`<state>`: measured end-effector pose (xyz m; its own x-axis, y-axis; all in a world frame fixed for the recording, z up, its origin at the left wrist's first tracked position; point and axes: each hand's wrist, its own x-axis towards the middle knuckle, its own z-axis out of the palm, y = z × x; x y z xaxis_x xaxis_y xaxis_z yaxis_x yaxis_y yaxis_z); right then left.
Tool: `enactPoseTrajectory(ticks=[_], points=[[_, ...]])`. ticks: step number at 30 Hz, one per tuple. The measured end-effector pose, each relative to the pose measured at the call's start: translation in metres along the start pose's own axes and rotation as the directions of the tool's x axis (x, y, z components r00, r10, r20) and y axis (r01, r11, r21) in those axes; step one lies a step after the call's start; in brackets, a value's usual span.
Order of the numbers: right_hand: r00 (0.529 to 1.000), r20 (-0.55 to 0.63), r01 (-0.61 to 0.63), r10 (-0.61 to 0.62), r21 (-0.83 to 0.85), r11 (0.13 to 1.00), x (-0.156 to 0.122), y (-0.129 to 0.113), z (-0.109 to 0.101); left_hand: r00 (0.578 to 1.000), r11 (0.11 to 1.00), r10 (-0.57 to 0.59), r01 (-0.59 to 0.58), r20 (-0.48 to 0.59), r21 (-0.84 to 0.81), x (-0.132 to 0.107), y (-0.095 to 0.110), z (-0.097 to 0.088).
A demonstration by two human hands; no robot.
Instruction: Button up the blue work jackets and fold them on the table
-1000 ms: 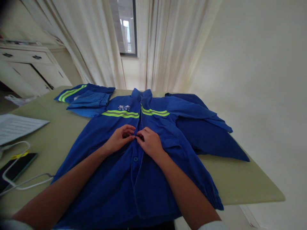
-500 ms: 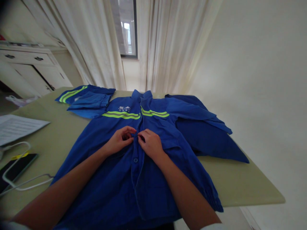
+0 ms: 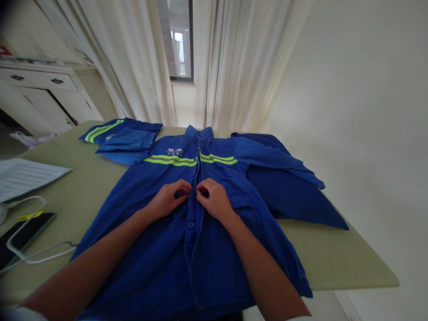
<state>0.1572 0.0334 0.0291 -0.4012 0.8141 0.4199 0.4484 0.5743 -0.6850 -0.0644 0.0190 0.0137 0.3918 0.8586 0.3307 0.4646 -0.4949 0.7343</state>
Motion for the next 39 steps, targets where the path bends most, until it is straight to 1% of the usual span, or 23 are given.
enactPoseTrajectory(ticks=[2,4,7,11,15,18,20,24,26,31,35,37,39], points=[[1.000,0.005,-0.010,0.009,0.032,0.999,0.000,0.002,-0.003,0.999,0.998,0.023,-0.021,-0.023,0.064,0.000,0.000,0.000],[1.000,0.010,-0.027,0.027,0.069,0.997,0.000,0.003,-0.004,0.996,0.995,0.031,-0.023,-0.084,0.094,0.000,0.002,0.000],[0.999,0.011,-0.044,0.043,0.116,0.992,0.001,0.003,-0.003,0.985,0.999,0.010,-0.004,-0.172,0.038,0.001,0.005,0.000],[0.999,0.004,-0.041,0.041,0.143,0.989,0.002,0.003,0.002,0.977,0.998,-0.039,0.028,-0.211,-0.055,0.001,0.009,0.001],[1.000,0.014,-0.009,0.007,0.153,0.988,0.004,0.003,0.002,0.968,0.989,-0.109,0.084,-0.225,-0.119,0.002,0.008,0.004],[0.999,0.037,0.021,-0.027,0.156,0.987,0.005,0.001,0.000,0.966,0.981,-0.143,0.110,-0.214,-0.158,0.003,0.006,0.006],[0.999,0.030,0.028,-0.033,0.143,0.989,0.005,-0.001,0.001,0.969,0.980,-0.143,0.110,-0.203,-0.168,0.003,0.005,0.005],[0.998,-0.054,0.026,-0.020,0.123,0.992,0.003,-0.004,0.003,0.975,0.983,-0.117,0.087,-0.188,-0.161,0.003,0.008,0.003],[0.998,-0.065,0.031,-0.023,0.126,0.992,0.002,-0.004,0.004,0.978,0.985,-0.108,0.082,-0.176,-0.151,0.003,0.009,0.004],[0.999,-0.032,0.049,-0.044,0.140,0.989,0.004,0.000,0.005,0.970,0.987,-0.127,0.102,-0.207,-0.127,0.001,0.011,0.008],[0.997,-0.029,0.072,-0.068,0.156,0.985,0.006,0.002,0.002,0.966,0.987,-0.136,0.112,-0.220,-0.117,0.001,0.011,0.010],[0.998,-0.013,0.060,-0.059,0.159,0.985,0.007,0.004,0.002,0.963,0.984,-0.153,0.127,-0.220,-0.128,0.001,0.011,0.010],[1.000,0.014,0.012,-0.014,0.182,0.983,0.008,0.008,0.003,0.961,0.981,-0.166,0.138,-0.223,-0.137,0.001,0.011,0.011]])
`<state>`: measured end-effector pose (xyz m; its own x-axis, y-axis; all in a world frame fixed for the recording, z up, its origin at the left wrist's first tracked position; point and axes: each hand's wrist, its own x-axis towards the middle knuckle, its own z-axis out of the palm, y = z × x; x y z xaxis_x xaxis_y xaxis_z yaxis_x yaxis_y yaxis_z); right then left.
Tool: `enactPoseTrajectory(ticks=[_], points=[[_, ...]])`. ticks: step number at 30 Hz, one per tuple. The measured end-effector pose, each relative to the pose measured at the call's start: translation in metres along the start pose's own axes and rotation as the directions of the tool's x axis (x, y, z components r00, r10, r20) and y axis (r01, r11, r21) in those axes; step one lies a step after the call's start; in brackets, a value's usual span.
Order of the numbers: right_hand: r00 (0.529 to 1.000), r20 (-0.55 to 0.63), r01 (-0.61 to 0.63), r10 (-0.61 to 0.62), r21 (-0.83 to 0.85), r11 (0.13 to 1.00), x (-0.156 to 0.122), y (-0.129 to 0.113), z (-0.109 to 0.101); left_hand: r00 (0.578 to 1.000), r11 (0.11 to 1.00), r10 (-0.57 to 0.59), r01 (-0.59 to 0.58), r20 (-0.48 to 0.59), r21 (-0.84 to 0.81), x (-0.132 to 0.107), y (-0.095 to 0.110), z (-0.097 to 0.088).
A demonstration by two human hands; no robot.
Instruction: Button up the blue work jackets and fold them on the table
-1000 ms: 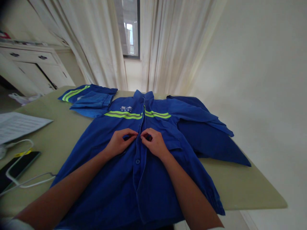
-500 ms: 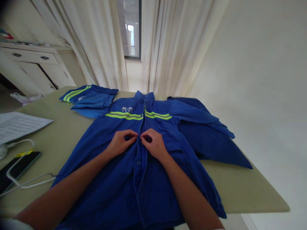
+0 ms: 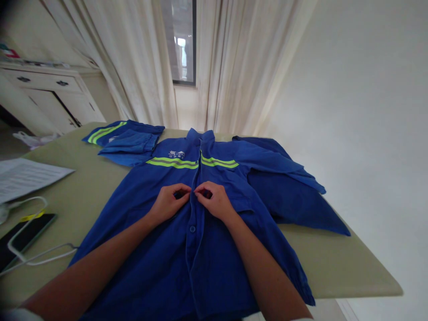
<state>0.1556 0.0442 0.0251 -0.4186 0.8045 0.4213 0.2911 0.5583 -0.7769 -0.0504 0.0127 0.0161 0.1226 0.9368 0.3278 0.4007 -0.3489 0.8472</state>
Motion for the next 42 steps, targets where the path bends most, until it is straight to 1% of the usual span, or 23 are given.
enactPoseTrajectory(ticks=[3,5,7,10,13,16,18,21,24,26,32,35,38,42], points=[[0.993,0.029,-0.120,0.118,0.071,0.990,0.001,0.009,0.002,1.000,1.000,0.009,-0.009,-0.013,0.012,0.000,-0.001,0.001],[0.984,0.046,-0.175,0.171,0.098,0.980,0.002,0.014,0.003,1.000,0.999,0.023,-0.023,-0.015,0.022,0.000,-0.001,0.001],[0.979,0.065,-0.197,0.192,0.097,0.976,0.003,0.017,0.004,0.999,0.999,0.034,-0.034,-0.013,0.025,-0.001,-0.003,0.001],[0.975,0.098,-0.206,0.198,0.077,0.975,0.005,0.013,0.004,1.000,0.999,0.026,-0.025,-0.013,0.022,0.000,-0.004,0.001],[0.984,0.068,-0.166,0.165,0.010,0.986,0.003,0.004,0.003,0.999,0.999,-0.030,0.031,0.021,-0.041,0.002,-0.003,0.001],[0.997,0.020,-0.073,0.076,-0.126,0.989,0.000,-0.005,0.004,0.994,0.988,-0.099,0.105,0.053,-0.113,0.005,-0.001,0.001],[1.000,0.017,-0.017,0.022,-0.221,0.975,-0.001,-0.009,0.004,0.990,0.978,-0.136,0.141,0.046,-0.154,0.006,-0.001,0.003],[0.999,0.044,0.027,-0.014,-0.307,0.951,-0.002,-0.011,0.004,0.980,0.947,-0.195,0.198,0.038,-0.254,0.008,-0.005,0.004],[0.997,0.069,0.048,-0.026,-0.330,0.943,-0.003,-0.010,0.005,0.961,0.890,-0.267,0.277,0.078,-0.362,0.009,-0.008,0.004],[0.997,0.074,0.060,-0.037,-0.343,0.937,-0.003,-0.009,0.005,0.949,0.861,-0.298,0.313,0.102,-0.401,0.010,-0.010,0.002],[0.997,0.066,0.063,-0.042,-0.342,0.938,-0.005,-0.010,0.003,0.947,0.847,-0.277,0.320,0.162,-0.424,0.013,-0.012,-0.002],[0.996,0.068,0.073,-0.052,-0.344,0.936,-0.005,-0.011,0.003,0.941,0.838,-0.285,0.336,0.181,-0.430,0.013,-0.012,-0.003],[0.991,0.085,0.132,-0.108,-0.388,0.912,-0.005,-0.011,0.004,0.925,0.799,-0.326,0.381,0.197,-0.465,0.014,-0.013,-0.004],[0.974,0.132,0.224,-0.183,-0.491,0.842,-0.007,-0.011,0.006,0.892,0.728,-0.389,0.450,0.229,-0.517,0.016,-0.015,-0.006]])
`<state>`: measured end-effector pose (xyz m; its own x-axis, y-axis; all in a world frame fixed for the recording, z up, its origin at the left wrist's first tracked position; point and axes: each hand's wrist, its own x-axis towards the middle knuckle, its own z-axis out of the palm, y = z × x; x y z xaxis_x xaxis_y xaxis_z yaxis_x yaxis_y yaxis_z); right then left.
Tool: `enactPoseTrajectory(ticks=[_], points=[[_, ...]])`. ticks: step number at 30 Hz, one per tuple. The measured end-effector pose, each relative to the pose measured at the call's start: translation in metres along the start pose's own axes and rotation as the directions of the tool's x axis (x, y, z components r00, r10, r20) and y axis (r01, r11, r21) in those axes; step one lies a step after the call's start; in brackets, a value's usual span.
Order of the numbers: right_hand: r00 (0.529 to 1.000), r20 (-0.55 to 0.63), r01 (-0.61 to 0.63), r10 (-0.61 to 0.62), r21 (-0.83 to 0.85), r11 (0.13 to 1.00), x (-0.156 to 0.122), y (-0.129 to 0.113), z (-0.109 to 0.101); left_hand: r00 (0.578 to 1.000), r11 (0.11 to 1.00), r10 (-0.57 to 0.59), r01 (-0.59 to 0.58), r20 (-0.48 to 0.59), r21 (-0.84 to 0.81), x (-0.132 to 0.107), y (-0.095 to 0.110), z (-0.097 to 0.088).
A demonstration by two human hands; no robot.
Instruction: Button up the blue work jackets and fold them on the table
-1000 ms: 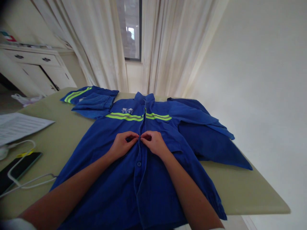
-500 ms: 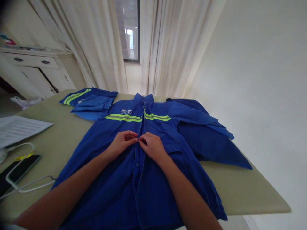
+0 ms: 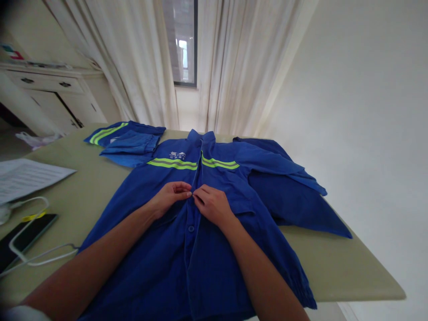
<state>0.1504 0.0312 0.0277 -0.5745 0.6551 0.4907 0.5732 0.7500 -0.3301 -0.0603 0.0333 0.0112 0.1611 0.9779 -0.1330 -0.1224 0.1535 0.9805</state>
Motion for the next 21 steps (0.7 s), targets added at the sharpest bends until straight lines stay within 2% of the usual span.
enactPoseTrajectory(ticks=[4,10,13,17,21], points=[[0.999,0.001,0.047,-0.047,-0.080,0.996,-0.002,0.001,0.002,0.999,0.995,-0.030,0.033,0.027,-0.091,0.004,0.000,-0.002],[0.997,-0.045,0.065,-0.067,-0.050,0.997,0.001,0.004,0.006,0.994,0.977,-0.097,0.105,0.053,-0.188,0.006,0.002,-0.002],[0.999,-0.014,0.029,-0.031,-0.154,0.988,0.001,-0.001,0.008,0.996,0.983,-0.084,0.087,0.027,-0.163,0.005,0.002,0.002],[0.999,0.026,-0.013,0.023,-0.358,0.934,0.000,-0.010,0.011,0.999,0.999,-0.012,0.010,-0.039,-0.046,0.002,0.002,0.008],[0.999,0.012,0.047,-0.046,-0.412,0.910,0.000,-0.011,0.012,0.996,0.996,-0.064,0.060,-0.065,-0.068,0.002,0.006,0.010]])
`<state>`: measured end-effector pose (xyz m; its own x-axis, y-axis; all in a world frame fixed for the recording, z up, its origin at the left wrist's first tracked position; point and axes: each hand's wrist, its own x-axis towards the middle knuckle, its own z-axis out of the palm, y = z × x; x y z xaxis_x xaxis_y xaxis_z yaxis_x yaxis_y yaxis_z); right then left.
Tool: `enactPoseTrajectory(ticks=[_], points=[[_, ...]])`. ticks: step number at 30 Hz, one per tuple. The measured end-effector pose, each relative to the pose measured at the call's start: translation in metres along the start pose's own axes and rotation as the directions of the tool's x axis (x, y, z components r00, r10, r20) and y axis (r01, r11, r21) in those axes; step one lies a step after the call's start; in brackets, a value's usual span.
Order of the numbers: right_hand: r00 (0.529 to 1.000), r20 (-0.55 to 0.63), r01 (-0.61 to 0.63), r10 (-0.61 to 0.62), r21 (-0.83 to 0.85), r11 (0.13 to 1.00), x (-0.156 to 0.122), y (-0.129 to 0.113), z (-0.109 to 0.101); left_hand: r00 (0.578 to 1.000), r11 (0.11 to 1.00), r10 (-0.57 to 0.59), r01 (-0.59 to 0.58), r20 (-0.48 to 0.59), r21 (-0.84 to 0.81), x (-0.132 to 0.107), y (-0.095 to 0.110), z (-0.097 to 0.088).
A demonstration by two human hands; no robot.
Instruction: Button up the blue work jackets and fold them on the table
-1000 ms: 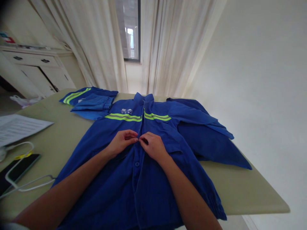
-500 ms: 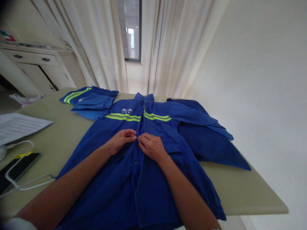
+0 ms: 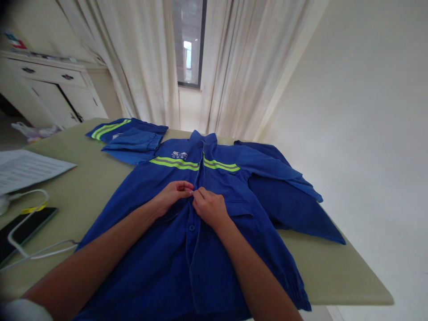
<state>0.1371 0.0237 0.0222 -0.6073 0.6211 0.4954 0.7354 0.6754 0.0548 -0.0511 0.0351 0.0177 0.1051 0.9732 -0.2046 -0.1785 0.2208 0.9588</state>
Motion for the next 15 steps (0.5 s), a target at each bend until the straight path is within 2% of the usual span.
enactPoseTrajectory(ticks=[4,7,12,15], points=[[0.995,-0.014,0.099,-0.099,0.057,0.993,-0.001,0.009,0.002,0.990,0.988,-0.143,0.142,-0.015,-0.060,0.004,0.006,-0.001],[0.993,-0.017,0.114,-0.113,0.098,0.989,-0.001,0.012,0.002,0.983,0.982,-0.184,0.183,-0.015,-0.049,0.005,0.007,-0.002],[1.000,-0.017,-0.003,0.004,0.027,1.000,0.000,0.002,0.001,0.999,0.999,-0.008,0.010,-0.041,0.047,0.003,0.002,0.001],[0.997,-0.006,-0.074,0.073,-0.001,0.997,0.001,-0.005,-0.001,0.999,0.997,0.036,-0.035,-0.016,0.063,0.002,-0.001,0.003]])
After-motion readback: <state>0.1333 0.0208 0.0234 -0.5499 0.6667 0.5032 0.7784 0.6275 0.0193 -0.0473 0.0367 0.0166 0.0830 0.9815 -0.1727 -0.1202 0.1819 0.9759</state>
